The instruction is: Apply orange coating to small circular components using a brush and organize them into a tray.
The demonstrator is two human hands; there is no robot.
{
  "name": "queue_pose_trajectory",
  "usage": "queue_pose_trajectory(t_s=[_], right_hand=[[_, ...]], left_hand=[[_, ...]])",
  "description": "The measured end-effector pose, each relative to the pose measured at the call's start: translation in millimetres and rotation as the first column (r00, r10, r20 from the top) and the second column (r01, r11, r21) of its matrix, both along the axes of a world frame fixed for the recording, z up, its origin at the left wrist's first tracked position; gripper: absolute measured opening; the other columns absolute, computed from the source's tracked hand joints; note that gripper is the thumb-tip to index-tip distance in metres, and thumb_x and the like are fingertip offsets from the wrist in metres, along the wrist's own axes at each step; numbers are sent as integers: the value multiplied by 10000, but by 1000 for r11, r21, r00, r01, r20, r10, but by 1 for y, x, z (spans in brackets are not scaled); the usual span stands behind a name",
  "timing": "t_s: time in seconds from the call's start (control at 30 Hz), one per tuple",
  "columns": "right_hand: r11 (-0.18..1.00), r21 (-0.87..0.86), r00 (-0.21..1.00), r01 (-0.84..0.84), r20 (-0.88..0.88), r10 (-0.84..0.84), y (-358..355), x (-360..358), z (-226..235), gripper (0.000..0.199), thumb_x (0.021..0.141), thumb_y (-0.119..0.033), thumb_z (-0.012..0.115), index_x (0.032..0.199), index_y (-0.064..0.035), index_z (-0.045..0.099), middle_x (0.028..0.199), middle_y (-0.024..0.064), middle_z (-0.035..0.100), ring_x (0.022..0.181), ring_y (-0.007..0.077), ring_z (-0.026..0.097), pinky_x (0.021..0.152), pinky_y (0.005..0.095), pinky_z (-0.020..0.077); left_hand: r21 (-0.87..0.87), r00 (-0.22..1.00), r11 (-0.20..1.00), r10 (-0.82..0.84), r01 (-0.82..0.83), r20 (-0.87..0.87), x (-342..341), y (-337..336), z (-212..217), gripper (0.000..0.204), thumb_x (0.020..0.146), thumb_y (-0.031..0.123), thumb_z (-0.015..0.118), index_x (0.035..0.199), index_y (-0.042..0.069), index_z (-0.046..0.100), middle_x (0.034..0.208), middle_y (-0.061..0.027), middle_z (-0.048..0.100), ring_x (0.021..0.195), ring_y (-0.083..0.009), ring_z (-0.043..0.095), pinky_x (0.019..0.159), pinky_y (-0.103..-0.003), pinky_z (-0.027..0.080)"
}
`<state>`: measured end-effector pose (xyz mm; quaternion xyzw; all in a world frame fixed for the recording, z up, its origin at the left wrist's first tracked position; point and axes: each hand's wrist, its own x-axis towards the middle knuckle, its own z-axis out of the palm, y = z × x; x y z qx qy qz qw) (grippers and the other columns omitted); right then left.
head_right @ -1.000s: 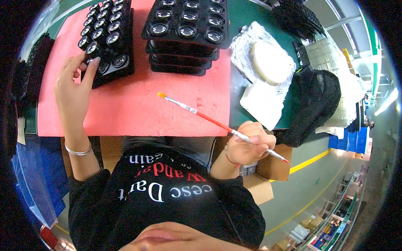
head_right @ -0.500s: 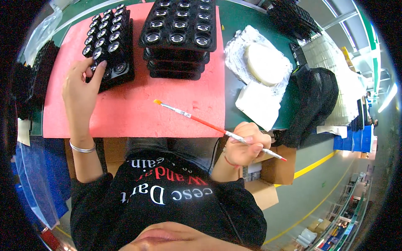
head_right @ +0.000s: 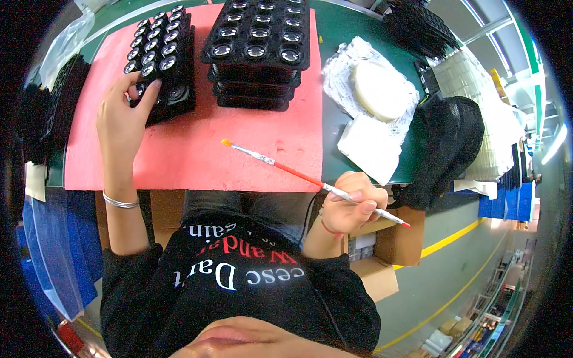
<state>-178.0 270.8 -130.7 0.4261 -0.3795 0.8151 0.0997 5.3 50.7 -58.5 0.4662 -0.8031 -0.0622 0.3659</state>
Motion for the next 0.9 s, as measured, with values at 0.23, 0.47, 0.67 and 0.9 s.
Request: queue_pose_trajectory(t_s=[0.23, 0.47, 0.67, 0.9], right_hand=[[1000, -3, 1000, -14, 18, 14, 0, -1, -2, 275, 911, -270, 344, 739, -58, 382, 487, 44, 392, 429, 104, 344, 384, 203, 268], [1000, -12, 1000, -17, 1, 17, -1, -2, 1, 277, 906, -265, 361, 729, -53, 390, 476, 51, 392, 411, 111, 342, 368, 211, 274], [999, -5, 999, 32, 16, -32, 0, -2, 0, 284, 897, -268, 392, 715, -50, 394, 445, 45, 377, 374, 108, 320, 360, 217, 259], [999, -18, 999, -44, 16, 44, 5, -3, 0, 296, 906, -277, 362, 734, -40, 405, 455, 54, 399, 380, 119, 361, 363, 224, 275]], left_hand=[[24, 1000, 1000, -9, 10, -6, 4, 0, -1, 282, 693, 248, 656, 860, 30, 595, 635, -45, 477, 604, -202, 501, 571, -314, 401], [-51, 1000, 999, -15, 15, -4, 6, 0, 0, 289, 692, 253, 661, 886, 47, 602, 662, -51, 495, 618, -205, 502, 580, -314, 404], [-78, 992, 990, -123, 121, -13, 3, 33, 41, 312, 691, 212, 675, 956, 72, 589, 695, -16, 478, 622, -128, 433, 595, -259, 386], [-275, 762, 711, -599, 647, 246, -76, -3, 88, 313, 727, 157, 623, 1004, 32, 547, 854, -77, 564, 816, -144, 522, 733, -247, 392]])
